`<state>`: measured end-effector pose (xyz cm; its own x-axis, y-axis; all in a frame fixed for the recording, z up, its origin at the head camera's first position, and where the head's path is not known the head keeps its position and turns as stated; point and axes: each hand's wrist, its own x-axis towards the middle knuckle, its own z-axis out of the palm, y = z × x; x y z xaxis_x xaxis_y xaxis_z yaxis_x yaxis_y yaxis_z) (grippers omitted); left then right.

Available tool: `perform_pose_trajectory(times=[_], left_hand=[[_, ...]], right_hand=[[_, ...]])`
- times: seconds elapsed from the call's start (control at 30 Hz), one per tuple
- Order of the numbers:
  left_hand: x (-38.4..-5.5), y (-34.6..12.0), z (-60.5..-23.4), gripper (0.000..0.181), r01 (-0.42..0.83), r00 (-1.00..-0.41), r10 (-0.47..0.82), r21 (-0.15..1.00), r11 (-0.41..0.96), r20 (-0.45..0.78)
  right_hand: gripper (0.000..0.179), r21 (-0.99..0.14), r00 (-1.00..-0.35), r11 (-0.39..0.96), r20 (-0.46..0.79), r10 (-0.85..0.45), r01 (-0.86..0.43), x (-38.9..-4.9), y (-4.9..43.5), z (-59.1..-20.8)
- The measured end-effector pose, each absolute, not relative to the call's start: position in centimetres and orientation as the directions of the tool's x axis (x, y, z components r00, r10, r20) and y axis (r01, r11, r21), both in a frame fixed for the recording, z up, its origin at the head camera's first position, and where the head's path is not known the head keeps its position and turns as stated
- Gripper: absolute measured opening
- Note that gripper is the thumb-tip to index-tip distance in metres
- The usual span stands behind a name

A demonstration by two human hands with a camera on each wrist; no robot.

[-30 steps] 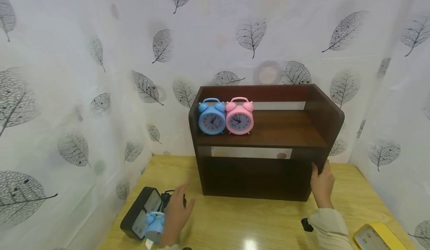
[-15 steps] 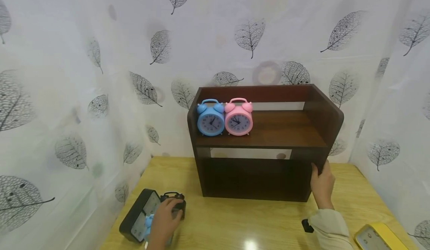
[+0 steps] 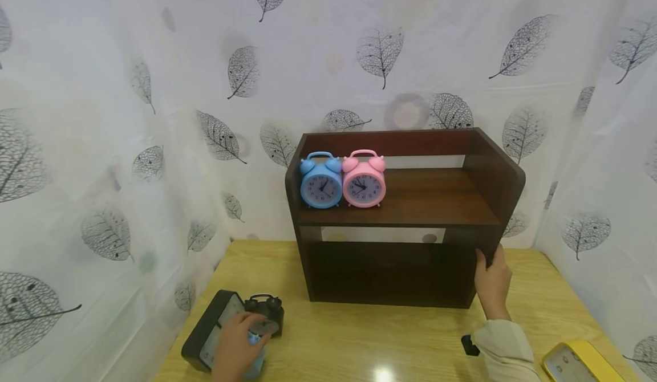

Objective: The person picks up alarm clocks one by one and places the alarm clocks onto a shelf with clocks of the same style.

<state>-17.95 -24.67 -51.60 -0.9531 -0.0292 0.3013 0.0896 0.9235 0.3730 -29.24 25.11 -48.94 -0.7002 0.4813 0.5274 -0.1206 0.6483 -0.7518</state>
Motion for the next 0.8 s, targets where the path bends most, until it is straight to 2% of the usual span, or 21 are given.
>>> perform_pose_trajectory(times=[0.23, 0.4, 0.6, 0.8], left_hand=[[-17.7, -25.7, -51.9, 0.042, 0.060, -0.966, -0.049, 0.409, 0.911, 0.253], [-17.6, -25.9, -51.7, 0.044, 0.033, -0.975, -0.068, 0.439, 0.898, 0.212], [-17.7, -25.9, -51.9, 0.048, -0.021, -0.978, -0.099, 0.388, 0.921, 0.182], [-17.9, -26.1, -52.1, 0.063, -0.069, -0.981, -0.134, 0.385, 0.920, 0.143]], right_hand=[[0.031, -0.742, -0.688, 0.657, 0.546, 0.478, -0.133, -29.3, 25.1, -48.9], [0.027, -0.739, -0.670, 0.657, 0.565, 0.482, -0.150, -29.4, 25.2, -49.0], [0.028, -0.736, -0.660, 0.658, 0.574, 0.484, -0.158, -29.5, 25.2, -49.1], [0.030, -0.740, -0.670, 0.654, 0.565, 0.481, -0.154, -29.3, 25.2, -49.0]])
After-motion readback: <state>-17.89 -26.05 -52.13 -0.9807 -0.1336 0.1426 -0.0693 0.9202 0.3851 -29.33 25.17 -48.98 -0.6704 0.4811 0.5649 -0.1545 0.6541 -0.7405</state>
